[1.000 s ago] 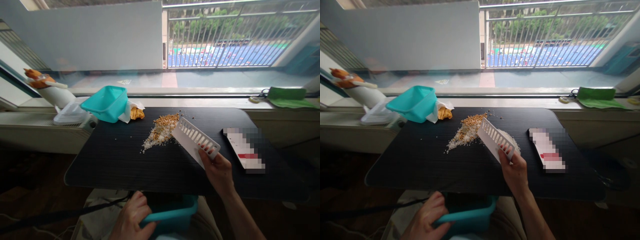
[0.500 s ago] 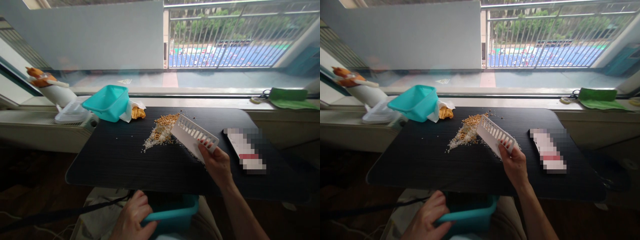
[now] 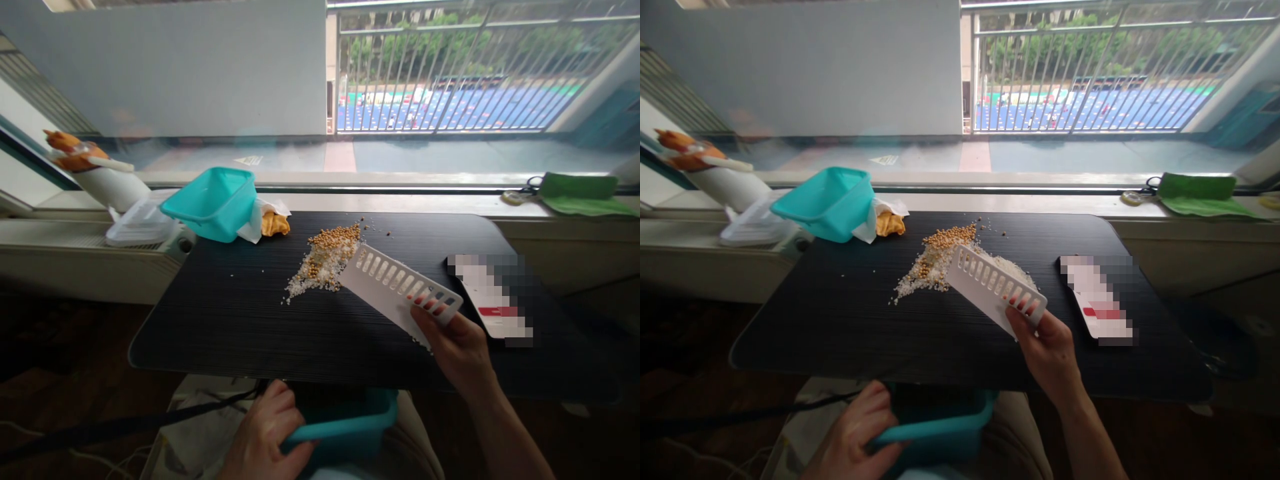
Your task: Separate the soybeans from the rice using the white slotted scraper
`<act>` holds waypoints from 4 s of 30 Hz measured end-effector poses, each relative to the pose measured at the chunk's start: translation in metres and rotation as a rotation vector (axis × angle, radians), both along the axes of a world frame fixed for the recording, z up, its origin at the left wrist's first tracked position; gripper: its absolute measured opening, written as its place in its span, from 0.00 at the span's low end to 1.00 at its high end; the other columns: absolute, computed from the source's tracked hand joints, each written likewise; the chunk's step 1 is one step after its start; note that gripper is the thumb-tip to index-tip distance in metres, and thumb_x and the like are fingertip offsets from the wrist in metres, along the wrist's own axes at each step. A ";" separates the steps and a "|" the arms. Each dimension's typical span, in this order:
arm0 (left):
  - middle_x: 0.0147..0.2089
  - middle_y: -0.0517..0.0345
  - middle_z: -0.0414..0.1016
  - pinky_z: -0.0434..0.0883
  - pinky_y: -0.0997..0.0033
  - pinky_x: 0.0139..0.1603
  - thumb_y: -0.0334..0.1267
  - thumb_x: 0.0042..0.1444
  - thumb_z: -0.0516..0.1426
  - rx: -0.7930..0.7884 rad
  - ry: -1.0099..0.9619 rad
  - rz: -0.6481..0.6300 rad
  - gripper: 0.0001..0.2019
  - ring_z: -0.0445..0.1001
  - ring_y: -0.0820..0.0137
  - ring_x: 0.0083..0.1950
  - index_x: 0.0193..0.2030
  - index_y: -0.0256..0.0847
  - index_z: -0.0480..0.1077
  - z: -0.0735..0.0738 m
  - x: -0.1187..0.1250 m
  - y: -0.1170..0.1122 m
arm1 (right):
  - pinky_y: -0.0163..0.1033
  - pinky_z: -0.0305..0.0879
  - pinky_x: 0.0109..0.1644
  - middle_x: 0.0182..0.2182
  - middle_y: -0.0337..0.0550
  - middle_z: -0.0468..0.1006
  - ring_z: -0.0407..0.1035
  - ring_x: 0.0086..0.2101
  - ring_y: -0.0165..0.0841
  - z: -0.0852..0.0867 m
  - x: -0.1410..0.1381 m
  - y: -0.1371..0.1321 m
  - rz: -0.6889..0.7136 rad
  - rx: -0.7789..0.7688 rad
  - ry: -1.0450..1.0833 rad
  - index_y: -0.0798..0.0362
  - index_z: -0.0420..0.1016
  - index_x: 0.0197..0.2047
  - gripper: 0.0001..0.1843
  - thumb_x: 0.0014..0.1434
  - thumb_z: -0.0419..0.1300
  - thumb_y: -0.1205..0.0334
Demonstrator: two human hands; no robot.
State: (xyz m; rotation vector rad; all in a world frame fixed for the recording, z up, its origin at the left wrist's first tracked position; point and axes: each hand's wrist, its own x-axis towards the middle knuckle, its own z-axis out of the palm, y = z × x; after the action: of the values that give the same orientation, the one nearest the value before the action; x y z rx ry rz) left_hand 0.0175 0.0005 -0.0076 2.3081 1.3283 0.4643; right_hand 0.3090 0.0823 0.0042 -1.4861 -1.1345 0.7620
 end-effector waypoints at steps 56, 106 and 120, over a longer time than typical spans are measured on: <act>0.26 0.57 0.71 0.71 0.69 0.33 0.25 0.49 0.60 0.029 -0.072 0.022 0.11 0.70 0.65 0.34 0.19 0.40 0.69 0.004 0.001 -0.001 | 0.37 0.75 0.38 0.34 0.45 0.85 0.78 0.35 0.40 0.018 0.001 -0.022 0.541 -0.173 0.010 0.52 0.85 0.38 0.11 0.58 0.64 0.56; 0.29 0.59 0.72 0.71 0.69 0.37 0.24 0.49 0.59 0.017 -0.088 0.217 0.10 0.72 0.64 0.37 0.22 0.42 0.70 0.012 -0.054 -0.013 | 0.39 0.76 0.38 0.31 0.43 0.86 0.79 0.33 0.41 0.019 -0.045 -0.023 0.567 -0.225 0.024 0.50 0.86 0.36 0.11 0.55 0.66 0.53; 0.25 0.58 0.71 0.70 0.68 0.33 0.20 0.41 0.61 0.019 -0.038 0.116 0.11 0.72 0.63 0.35 0.18 0.39 0.69 0.008 -0.019 -0.005 | 0.52 0.71 0.54 0.38 0.47 0.86 0.78 0.44 0.48 0.006 -0.066 0.010 0.025 -0.047 0.176 0.53 0.84 0.36 0.12 0.51 0.69 0.54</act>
State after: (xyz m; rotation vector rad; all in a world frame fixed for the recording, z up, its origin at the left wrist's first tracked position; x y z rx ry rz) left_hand -0.0020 -0.0044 0.0001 2.2343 1.4511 0.5578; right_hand 0.2430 0.0923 0.0103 -1.4160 -1.0094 0.9235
